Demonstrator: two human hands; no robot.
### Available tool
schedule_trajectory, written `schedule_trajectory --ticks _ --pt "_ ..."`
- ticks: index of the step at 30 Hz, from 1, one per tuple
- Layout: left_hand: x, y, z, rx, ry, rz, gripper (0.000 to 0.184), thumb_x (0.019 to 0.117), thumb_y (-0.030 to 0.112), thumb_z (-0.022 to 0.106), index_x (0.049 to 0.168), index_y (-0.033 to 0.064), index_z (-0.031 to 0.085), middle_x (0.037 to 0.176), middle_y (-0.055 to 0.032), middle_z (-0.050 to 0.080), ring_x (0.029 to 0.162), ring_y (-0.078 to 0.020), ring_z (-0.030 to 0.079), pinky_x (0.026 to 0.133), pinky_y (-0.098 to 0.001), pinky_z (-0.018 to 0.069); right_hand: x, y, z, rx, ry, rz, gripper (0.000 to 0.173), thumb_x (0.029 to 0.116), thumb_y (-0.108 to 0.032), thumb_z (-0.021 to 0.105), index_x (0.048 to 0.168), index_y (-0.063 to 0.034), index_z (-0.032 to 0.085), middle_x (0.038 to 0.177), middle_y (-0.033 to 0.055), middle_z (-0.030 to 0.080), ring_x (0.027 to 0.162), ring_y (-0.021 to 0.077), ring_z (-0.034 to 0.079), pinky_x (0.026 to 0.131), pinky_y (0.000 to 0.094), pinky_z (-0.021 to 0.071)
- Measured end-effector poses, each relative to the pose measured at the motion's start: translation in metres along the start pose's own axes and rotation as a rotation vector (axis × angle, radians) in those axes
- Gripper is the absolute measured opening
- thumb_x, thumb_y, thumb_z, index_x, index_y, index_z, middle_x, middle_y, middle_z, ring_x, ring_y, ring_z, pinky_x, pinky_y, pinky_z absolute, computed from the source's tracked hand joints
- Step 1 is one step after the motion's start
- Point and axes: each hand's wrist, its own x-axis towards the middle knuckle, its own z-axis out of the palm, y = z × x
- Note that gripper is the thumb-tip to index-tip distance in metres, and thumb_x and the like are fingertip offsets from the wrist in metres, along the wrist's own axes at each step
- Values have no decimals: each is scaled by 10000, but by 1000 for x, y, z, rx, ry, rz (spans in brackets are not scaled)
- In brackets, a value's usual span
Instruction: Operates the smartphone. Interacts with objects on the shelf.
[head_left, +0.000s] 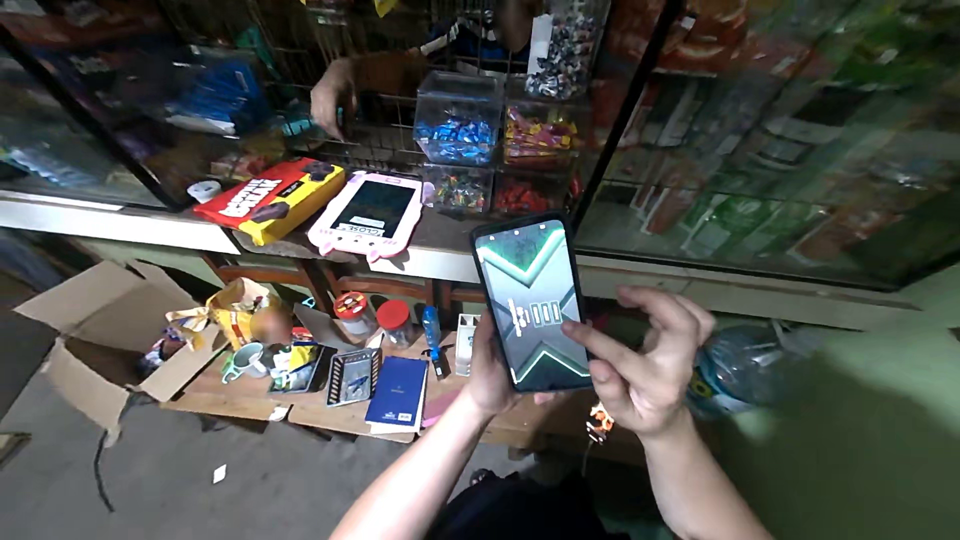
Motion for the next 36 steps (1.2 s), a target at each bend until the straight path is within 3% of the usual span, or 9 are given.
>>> schedule_trajectory --ticks 6,14,16,20,24,30,33,36 --pt "0 7 5 68 87 -24 531 848 720 606 1063 261 764 1007 -2 775 925 -105 743 757 -308 622 0 -6 2 -68 6 -45 335 1082 -426 417 1144 -273 709 1329 -10 452 1339 80 330 1153 283 160" --pt "1 11 4 148 73 1 514 832 715 631 1054 270 758 994 11 774 898 -91 743 712 -294 621 4 -4 9 -95 -26 -38 319 1083 -395 445 1100 -242 724 1275 54 479 1251 154 387 1111 317 182" --pt "0 13 2 159 64 -5 521 838 713 627 1073 266 752 1005 11 773 913 -91 741 734 -292 621 4 -4 8 -58 -29 -15 327 1085 -417 426 1130 -258 708 1295 40 476 1282 131 381 1119 317 185" --pt "0 20 -1 221 38 -62 555 860 748 563 1084 274 746 1010 17 775 864 -84 745 662 -273 620 4 -1 4 22 -35 56 401 1074 -516 371 1250 -265 629 1356 24 460 1345 109 371 1140 336 224" --pt "1 25 2 266 104 -98 569 838 774 566 1033 266 732 966 15 775 823 -87 745 631 -268 614 2 5 3 55 -57 100 469 1063 -557 372 1280 -210 601 1393 91 479 1333 168 424 1111 338 302" --pt "3 27 -1 287 91 -141 546 858 760 559 1037 275 735 978 21 774 842 -81 743 640 -269 614 -4 9 3 63 -57 98 463 1068 -571 346 1278 -265 622 1418 27 453 1378 120 373 1148 342 263" --pt "7 41 0 395 91 -230 503 977 689 426 1055 277 704 989 51 768 882 -59 733 714 -261 620 -6 13 1 36 -6 48 439 1086 -531 316 1215 -309 673 1390 -25 445 1393 78 321 1167 337 202" --pt "14 67 4 527 122 -475 558 1061 572 237 1050 225 673 948 37 759 850 -58 726 694 -244 609 -9 17 -5 25 12 6 404 1082 -514 346 1211 -338 685 1427 -85 425 1439 48 253 1197 320 162"
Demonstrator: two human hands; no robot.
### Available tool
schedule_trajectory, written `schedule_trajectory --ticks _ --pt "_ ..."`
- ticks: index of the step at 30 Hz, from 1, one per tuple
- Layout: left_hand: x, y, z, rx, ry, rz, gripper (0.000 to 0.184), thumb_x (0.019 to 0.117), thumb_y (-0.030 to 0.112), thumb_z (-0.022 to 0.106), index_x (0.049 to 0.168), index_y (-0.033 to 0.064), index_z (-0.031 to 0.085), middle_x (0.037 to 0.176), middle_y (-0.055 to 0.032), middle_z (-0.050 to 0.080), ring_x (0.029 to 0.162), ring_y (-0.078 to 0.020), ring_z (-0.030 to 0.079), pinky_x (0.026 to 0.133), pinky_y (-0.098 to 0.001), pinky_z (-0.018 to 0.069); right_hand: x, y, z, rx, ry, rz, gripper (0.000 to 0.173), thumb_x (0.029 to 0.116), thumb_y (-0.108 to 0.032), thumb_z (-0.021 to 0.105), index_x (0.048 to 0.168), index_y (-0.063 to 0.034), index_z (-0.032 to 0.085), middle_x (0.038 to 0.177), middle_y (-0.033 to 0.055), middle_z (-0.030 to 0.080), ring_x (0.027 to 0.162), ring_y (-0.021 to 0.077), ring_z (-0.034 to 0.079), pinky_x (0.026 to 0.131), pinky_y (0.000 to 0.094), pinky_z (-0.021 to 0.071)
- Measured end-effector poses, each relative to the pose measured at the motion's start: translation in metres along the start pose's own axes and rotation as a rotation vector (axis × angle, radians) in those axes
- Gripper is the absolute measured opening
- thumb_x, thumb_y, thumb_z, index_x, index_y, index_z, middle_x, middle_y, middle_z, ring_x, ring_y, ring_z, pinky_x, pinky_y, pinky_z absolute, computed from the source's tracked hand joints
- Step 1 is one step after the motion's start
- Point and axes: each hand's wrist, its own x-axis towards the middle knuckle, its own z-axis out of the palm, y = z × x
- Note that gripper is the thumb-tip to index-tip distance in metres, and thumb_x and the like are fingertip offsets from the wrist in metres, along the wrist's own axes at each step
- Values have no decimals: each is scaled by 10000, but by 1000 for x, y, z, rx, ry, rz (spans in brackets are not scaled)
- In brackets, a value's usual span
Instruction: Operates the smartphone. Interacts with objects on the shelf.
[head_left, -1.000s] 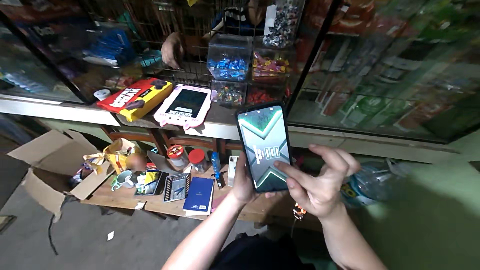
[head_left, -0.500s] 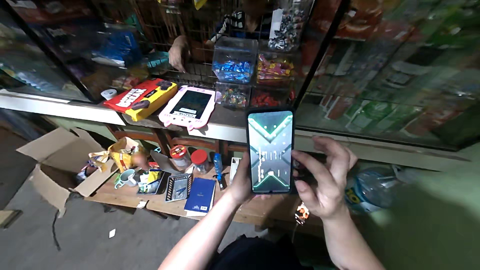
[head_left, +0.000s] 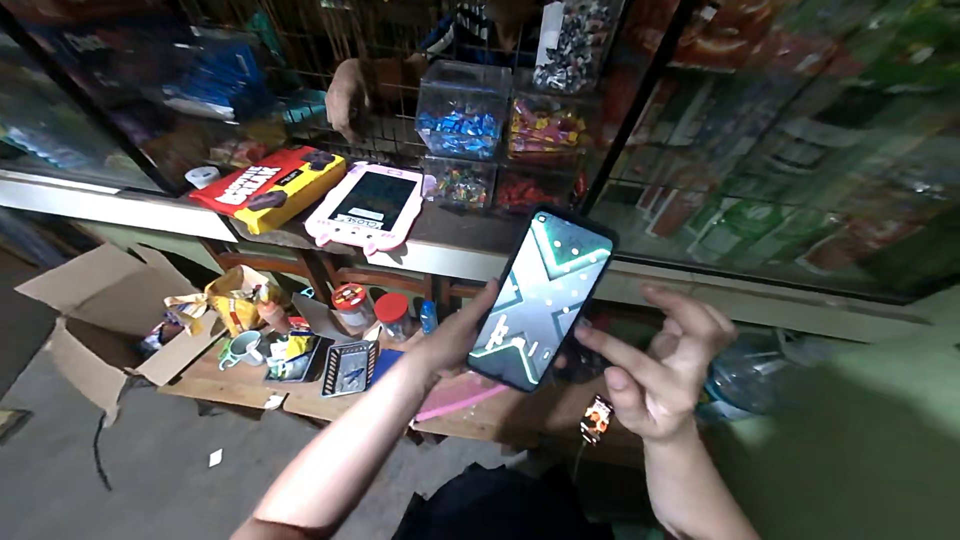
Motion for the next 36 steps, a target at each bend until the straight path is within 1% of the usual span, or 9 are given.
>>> schedule_trajectory --ticks 4,7,12,18,22,24,27,31,36 --pt "-1 33 -15 290 -38 -326 615 1081 538 153 954 191 644 783 36 710 621 -16 670 478 -180 536 -2 6 -8 41 -146 15 564 920 -671 598 1399 -392 494 1575 -21 294 1520 135 180 1225 393 178" --pt "-5 51 -17 416 -77 -463 562 1093 523 209 974 177 636 787 41 688 642 -10 664 491 -167 522 -4 11 -14 95 -263 20 627 870 -587 734 1416 -459 454 1671 14 164 1566 188 100 1257 425 179" --pt "-2 74 -7 546 -100 -685 567 1057 598 288 1172 179 652 935 4 711 740 -63 688 509 -220 526 -8 8 -20 6 -275 -106 361 962 -470 678 1312 -434 594 1595 -56 272 1544 137 95 1254 389 89" --pt "3 77 -6 602 -156 -655 509 1064 572 329 1223 196 634 960 21 701 766 -21 684 509 -188 520 -9 1 -22 -11 -283 -150 243 984 -398 670 1222 -348 668 1457 -28 410 1475 136 242 1245 441 92" --pt "7 77 -6 582 -190 -684 500 1064 575 328 1189 218 656 935 30 712 738 -18 691 470 -190 511 -8 -6 -22 -1 -363 -133 183 1003 -360 644 1169 -382 718 1436 21 521 1319 236 494 1157 544 270" --pt "8 77 -5 591 -194 -706 515 1061 583 328 1197 203 649 934 21 707 734 -26 687 480 -193 511 -12 -5 -22 1 -365 -143 191 1006 -409 630 1178 -377 708 1436 4 539 1343 244 477 1156 548 264" --pt "9 76 -6 584 -219 -685 522 1064 576 323 1184 192 654 931 31 711 761 -20 692 510 -190 528 -14 -7 -23 13 -353 -173 265 1009 -505 581 1176 -327 684 1455 -48 430 1460 153 260 1230 483 61" --pt "9 79 -5 591 -220 -708 526 1062 581 326 1182 190 657 940 19 707 759 -27 689 502 -190 519 -11 -13 -23 -39 -357 -178 275 1017 -524 553 1097 -338 739 1361 -14 609 1324 261 482 1153 537 237" --pt "6 81 -6 618 -191 -705 530 1047 604 344 1166 195 659 931 27 712 751 -21 691 489 -192 517 -15 -11 -21 -56 -293 -133 346 995 -581 550 1194 -326 671 1430 -52 454 1456 132 268 1232 465 40"
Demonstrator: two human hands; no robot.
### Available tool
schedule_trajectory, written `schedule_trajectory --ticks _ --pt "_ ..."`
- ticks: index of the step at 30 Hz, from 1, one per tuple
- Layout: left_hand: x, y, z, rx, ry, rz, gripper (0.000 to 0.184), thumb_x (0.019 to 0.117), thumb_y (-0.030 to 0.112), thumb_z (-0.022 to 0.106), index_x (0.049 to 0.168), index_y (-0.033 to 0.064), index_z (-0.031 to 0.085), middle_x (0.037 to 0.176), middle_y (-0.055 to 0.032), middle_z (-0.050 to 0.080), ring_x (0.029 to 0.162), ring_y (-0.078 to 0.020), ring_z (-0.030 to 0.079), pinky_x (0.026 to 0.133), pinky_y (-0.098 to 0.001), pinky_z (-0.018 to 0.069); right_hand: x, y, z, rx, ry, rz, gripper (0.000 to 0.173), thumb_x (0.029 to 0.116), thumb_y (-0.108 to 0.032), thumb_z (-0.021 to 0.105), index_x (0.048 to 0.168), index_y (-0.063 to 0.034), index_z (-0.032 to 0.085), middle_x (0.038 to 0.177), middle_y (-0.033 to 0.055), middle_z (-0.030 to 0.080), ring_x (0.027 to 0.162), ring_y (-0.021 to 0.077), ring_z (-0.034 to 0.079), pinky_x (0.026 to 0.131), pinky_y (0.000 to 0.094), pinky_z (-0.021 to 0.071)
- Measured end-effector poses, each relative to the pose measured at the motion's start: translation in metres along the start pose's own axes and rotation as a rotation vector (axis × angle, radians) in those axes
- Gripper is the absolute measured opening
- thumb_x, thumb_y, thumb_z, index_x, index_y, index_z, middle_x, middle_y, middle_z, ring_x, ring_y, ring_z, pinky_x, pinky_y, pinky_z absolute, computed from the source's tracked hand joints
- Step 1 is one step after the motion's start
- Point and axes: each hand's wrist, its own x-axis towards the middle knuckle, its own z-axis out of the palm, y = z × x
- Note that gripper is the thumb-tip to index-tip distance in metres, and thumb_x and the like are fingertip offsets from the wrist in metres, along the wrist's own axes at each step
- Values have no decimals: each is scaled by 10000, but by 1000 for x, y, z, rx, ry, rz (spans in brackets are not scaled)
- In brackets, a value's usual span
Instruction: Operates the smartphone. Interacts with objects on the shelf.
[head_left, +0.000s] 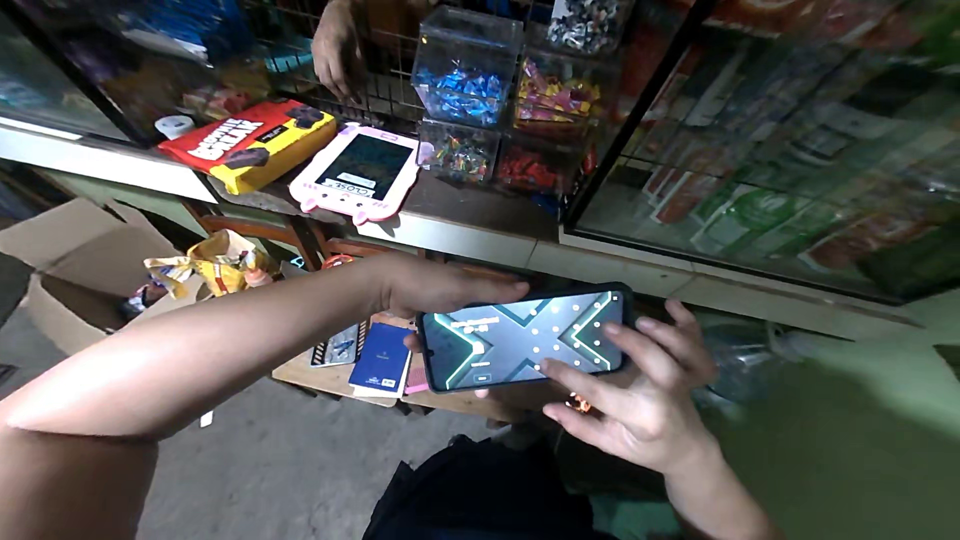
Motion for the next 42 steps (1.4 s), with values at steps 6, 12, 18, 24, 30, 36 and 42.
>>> schedule_trajectory --ticks 6,12,18,24,30,36,42 --pt "-5 -1 -1 13 3 -11 517 1056 586 334 1177 205 662 947 25 721 741 -24 690 479 -187 505 0 -1 -2 -56 8 46 426 1006 -628 467 1276 -338 625 1426 -30 437 1441 134 286 1229 452 59" --pt "-7 -3 0 54 64 -83 550 1034 630 349 1226 217 657 959 8 703 723 -45 659 492 -208 484 -3 3 -6 -77 37 65 449 1010 -646 427 1264 -332 623 1444 -32 431 1464 114 270 1239 436 74" --pt "-12 0 1 34 25 -100 560 1046 615 327 1171 197 678 950 10 703 762 -54 675 530 -218 510 -14 7 -12 -3 92 53 373 1014 -605 466 1187 -339 661 1482 -106 423 1505 85 215 1260 439 96" --pt "-12 5 5 38 21 -128 558 1049 607 325 1135 184 679 910 4 699 706 -50 664 489 -205 487 -17 6 -14 5 107 56 354 1021 -588 469 1137 -323 673 1430 -92 456 1478 82 261 1253 426 118" --pt "-11 6 8 27 49 -137 553 1030 629 360 1162 188 666 913 -11 697 688 -59 663 469 -207 481 -18 7 -15 33 130 53 392 997 -620 494 1181 -316 659 1412 -79 460 1458 80 291 1245 418 152" --pt "-12 6 9 -1 20 -64 501 1060 568 358 1205 194 658 959 7 710 737 -55 677 486 -216 505 -18 8 -13 213 82 198 765 846 -561 771 1484 -391 385 1601 -15 342 1507 179 297 1221 411 294" --pt "-12 8 12 31 67 -113 529 1024 626 398 1184 196 662 918 9 705 694 -28 666 456 -193 480 -21 6 -10 218 78 206 774 879 -495 774 1494 -338 331 1538 23 465 1453 188 418 1205 452 322"
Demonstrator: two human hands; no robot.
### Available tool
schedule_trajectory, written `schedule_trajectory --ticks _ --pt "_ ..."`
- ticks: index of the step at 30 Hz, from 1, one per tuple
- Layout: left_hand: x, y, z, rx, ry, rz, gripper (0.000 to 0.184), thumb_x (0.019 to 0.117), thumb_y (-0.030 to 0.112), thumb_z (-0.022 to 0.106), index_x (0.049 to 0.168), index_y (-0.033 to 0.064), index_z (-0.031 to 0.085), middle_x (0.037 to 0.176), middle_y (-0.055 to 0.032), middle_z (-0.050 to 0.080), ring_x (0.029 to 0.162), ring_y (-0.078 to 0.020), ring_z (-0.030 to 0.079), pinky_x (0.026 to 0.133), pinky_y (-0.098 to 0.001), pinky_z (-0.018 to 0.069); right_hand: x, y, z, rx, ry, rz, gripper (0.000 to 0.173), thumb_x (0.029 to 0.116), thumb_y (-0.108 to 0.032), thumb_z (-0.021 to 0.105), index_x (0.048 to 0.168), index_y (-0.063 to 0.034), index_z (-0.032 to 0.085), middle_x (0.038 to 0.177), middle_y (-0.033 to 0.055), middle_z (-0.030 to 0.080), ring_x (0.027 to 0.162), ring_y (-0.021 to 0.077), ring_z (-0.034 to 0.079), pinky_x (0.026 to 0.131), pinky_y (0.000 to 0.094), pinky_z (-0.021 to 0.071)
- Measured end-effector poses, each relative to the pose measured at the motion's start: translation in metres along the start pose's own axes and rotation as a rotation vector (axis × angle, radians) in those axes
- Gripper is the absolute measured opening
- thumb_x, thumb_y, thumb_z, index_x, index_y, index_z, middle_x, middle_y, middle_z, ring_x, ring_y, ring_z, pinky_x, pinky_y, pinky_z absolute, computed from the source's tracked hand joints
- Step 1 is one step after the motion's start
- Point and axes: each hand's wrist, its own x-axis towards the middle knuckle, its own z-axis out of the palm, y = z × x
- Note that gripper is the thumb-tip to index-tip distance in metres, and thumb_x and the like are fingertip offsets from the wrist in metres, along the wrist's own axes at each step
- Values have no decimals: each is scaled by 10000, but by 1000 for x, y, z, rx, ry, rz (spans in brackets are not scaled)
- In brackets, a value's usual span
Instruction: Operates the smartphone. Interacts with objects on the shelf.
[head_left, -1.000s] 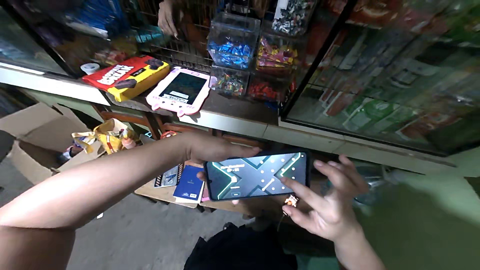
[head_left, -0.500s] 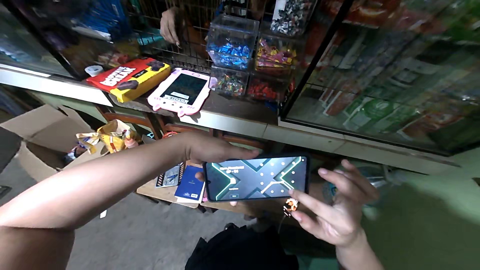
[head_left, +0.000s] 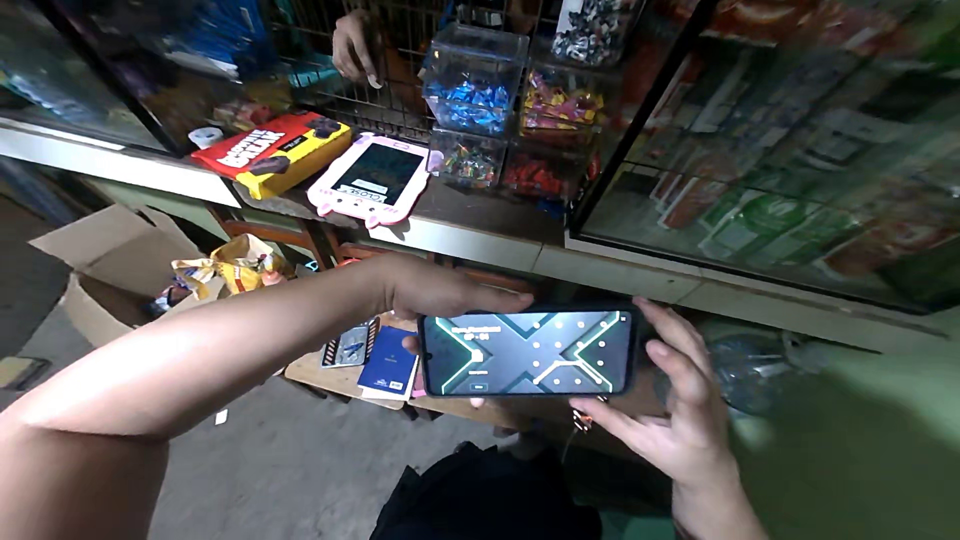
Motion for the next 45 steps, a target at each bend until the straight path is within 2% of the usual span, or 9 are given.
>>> schedule_trajectory --ticks 8,11,24,31,33,35,36,39,45 --pt "6 -5 -2 -37 -169 123 471 1063 558 364 1160 215 673 898 20 740 679 -26 696 479 -191 528 1 -4 -7 -14 3 -3 758 879 -521 764 1483 -329 348 1502 14 496 1416 177 456 1182 432 347" --pt "8 -4 2 -48 -176 112 511 1059 576 342 1081 199 687 839 16 729 602 -16 662 419 -174 474 -1 -5 -10 -17 6 -2 759 874 -513 772 1478 -326 353 1503 7 500 1418 166 456 1189 423 342" --pt "-1 5 19 -36 -138 79 500 1082 515 324 1172 171 675 824 -18 713 536 -38 626 405 -173 458 -8 -9 -21 -44 2 6 717 862 -531 775 1432 -297 408 1499 14 482 1418 187 438 1172 385 358" --pt "-5 8 29 37 -66 2 574 1043 608 333 1092 171 702 793 -9 690 549 -44 608 417 -186 435 -8 -32 -6 -233 47 -145 613 922 -787 436 1418 -434 511 1642 -97 248 1562 127 83 1254 512 32" --pt "-3 5 29 34 -71 39 562 1039 614 357 1109 178 704 818 -1 704 580 -28 634 440 -174 466 -6 -47 1 -270 10 -190 585 966 -759 357 1362 -395 586 1615 -80 323 1560 174 131 1236 570 11" --pt "-1 2 30 14 -52 84 530 1047 590 371 1108 169 687 803 8 695 575 -16 632 437 -165 467 0 -61 8 -327 11 -208 545 1013 -699 291 1245 -373 662 1464 -86 548 1454 219 392 1188 606 125" --pt "2 -1 30 8 -26 102 517 1047 589 378 1114 175 680 787 21 683 559 0 618 424 -154 455 1 -65 12 -336 5 -203 528 1041 -652 274 1233 -366 674 1436 -98 578 1438 218 415 1176 618 121" --pt "4 1 30 18 -26 58 541 1037 616 364 1147 179 664 810 7 666 568 -26 595 440 -178 449 -4 -73 22 -315 -34 -182 432 1080 -516 317 1281 -329 650 1553 -134 447 1561 136 135 1204 591 -92" --pt "-3 9 35 37 -28 49 540 1062 573 332 1120 153 665 803 5 665 571 -24 596 440 -176 443 -1 -81 31 -324 -41 -160 386 1086 -451 346 1193 -302 685 1497 -112 519 1541 162 197 1192 591 -66"
